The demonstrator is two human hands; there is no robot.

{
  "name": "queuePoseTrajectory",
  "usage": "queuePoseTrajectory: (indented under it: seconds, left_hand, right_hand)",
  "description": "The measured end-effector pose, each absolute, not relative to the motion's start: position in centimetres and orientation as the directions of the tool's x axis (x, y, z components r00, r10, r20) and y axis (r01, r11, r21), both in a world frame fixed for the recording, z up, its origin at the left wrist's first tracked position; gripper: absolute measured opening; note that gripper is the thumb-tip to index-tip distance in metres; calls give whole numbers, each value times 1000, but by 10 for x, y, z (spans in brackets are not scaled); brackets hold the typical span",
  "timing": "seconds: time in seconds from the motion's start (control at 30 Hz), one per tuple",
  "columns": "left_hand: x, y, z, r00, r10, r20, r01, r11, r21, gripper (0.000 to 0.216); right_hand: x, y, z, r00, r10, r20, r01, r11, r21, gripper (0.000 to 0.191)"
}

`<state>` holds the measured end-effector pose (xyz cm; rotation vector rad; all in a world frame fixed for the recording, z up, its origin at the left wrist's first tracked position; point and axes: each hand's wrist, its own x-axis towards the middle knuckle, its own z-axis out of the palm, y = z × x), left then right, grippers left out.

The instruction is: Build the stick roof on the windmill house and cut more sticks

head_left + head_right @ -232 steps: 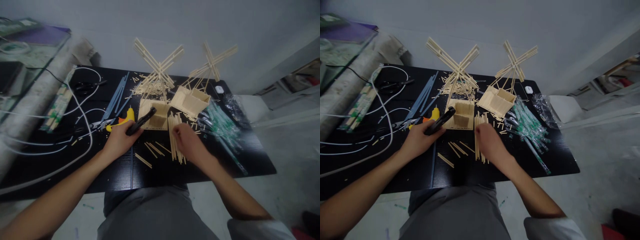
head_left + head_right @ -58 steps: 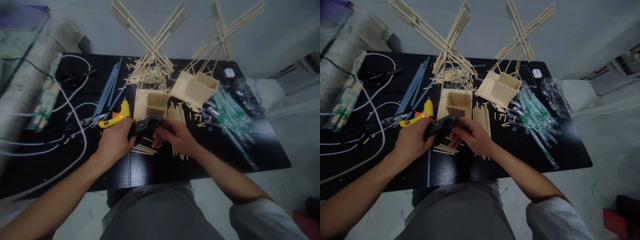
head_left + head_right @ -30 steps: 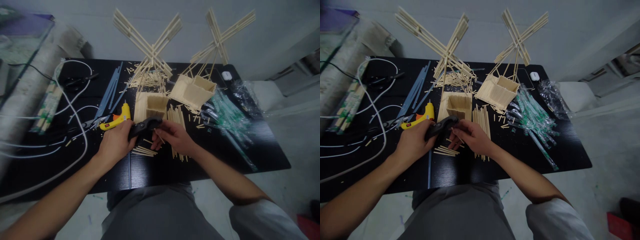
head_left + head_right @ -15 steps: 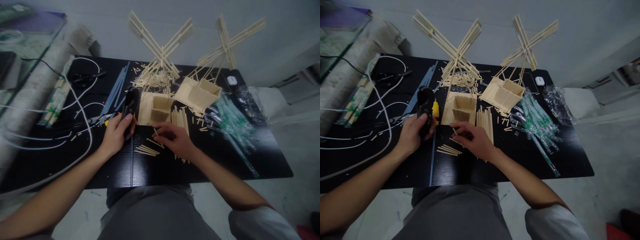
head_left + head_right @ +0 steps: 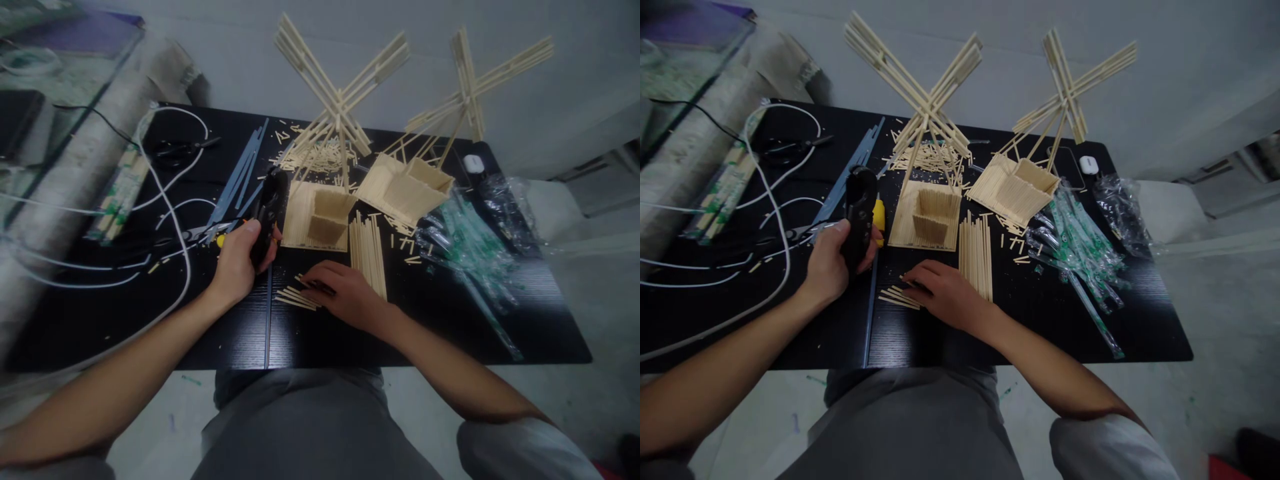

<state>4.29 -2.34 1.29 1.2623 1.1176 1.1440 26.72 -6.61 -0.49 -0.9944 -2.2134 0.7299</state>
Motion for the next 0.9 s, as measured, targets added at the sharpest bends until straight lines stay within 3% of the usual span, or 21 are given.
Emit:
queuePoseTrajectory:
  seconds: [0.23, 0.37, 0.6, 0.73, 0.9]
  left_hand:
    - [44, -21, 12, 112, 991, 77, -24, -75, 997, 51]
    - [44, -21, 12, 118, 987, 112, -43, -108, 993, 61]
    - [44, -22, 16, 97, 989, 107, -6, -107, 994, 64]
    - [42, -23, 16, 81, 995, 63, 26, -65, 998, 62]
    - [41, -24, 17, 105, 993, 50, 50, -55, 997, 61]
  right_hand:
    - [271, -61, 3, -454, 829, 326, 475, 535, -699, 7]
    - [289, -48, 17, -341, 887, 310, 565, 457, -687, 6]
    - [344, -46, 47, -117, 993, 28, 843, 114, -525, 7]
    - [356, -60, 50, 6, 995, -102, 890, -52, -454, 9]
    - [355, -63, 42, 107, 977, -186, 872, -182, -454, 14]
